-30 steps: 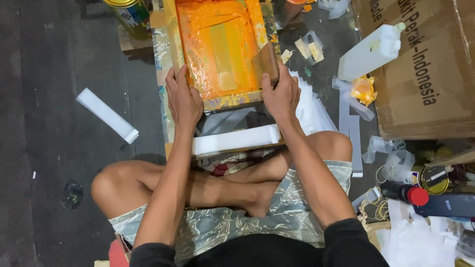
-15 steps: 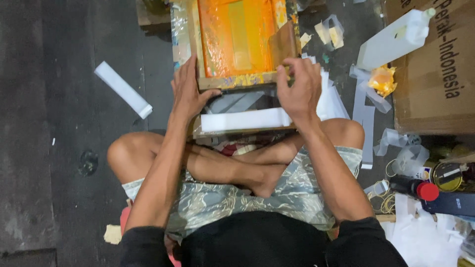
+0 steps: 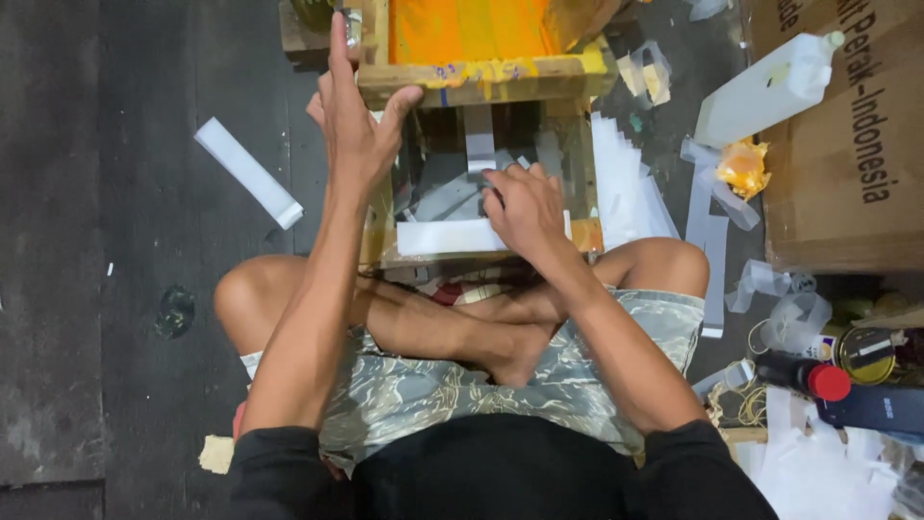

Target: Manual screen printing of orange ink onto small white strips using a squeegee and a screen frame while sitting on the floor.

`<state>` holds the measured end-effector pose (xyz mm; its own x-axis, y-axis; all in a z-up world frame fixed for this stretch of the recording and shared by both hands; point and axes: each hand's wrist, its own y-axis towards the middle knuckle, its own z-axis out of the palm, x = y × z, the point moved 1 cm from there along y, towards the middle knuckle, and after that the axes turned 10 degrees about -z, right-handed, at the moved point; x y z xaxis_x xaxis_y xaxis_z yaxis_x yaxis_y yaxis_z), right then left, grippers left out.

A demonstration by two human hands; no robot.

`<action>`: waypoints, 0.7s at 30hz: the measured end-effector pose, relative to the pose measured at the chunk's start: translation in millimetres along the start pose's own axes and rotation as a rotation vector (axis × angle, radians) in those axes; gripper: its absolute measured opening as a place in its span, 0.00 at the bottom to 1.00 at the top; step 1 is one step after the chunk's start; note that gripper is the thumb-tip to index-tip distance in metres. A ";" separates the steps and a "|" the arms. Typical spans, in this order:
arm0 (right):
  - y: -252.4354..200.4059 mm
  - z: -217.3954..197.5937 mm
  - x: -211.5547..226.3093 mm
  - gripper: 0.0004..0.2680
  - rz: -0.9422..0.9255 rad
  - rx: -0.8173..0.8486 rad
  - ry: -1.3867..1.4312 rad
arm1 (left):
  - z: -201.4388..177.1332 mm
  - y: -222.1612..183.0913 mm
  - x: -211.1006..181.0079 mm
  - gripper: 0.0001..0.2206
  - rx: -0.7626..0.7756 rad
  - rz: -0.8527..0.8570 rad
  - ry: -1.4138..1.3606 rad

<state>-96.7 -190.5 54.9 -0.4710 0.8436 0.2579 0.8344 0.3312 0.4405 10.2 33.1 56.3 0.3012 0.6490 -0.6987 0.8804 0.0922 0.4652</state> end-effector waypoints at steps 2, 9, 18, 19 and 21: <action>4.4 6.1 -3.6 0.12 0.045 0.113 -0.020 | -0.9 10.1 -4.4 0.44 -0.024 0.009 0.012; 10.9 10.0 -12.9 0.08 0.145 0.249 -0.004 | -1.4 26.7 -5.2 0.42 -0.018 0.003 0.032; 4.7 14.0 -15.6 0.04 0.036 0.218 -0.017 | -6.8 24.5 -9.5 0.42 0.014 0.003 0.029; 5.0 3.8 -13.6 0.04 0.037 0.216 -0.018 | -7.1 23.6 -9.1 0.42 0.015 0.005 0.028; 7.2 -17.1 -9.5 0.04 -0.049 0.121 0.109 | -7.3 22.8 -8.2 0.43 0.028 0.005 0.039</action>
<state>-91.1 -203.3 70.3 -0.5349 0.7766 0.3329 0.8348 0.4252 0.3497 25.2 35.4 76.6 0.2918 0.6788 -0.6739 0.8889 0.0677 0.4531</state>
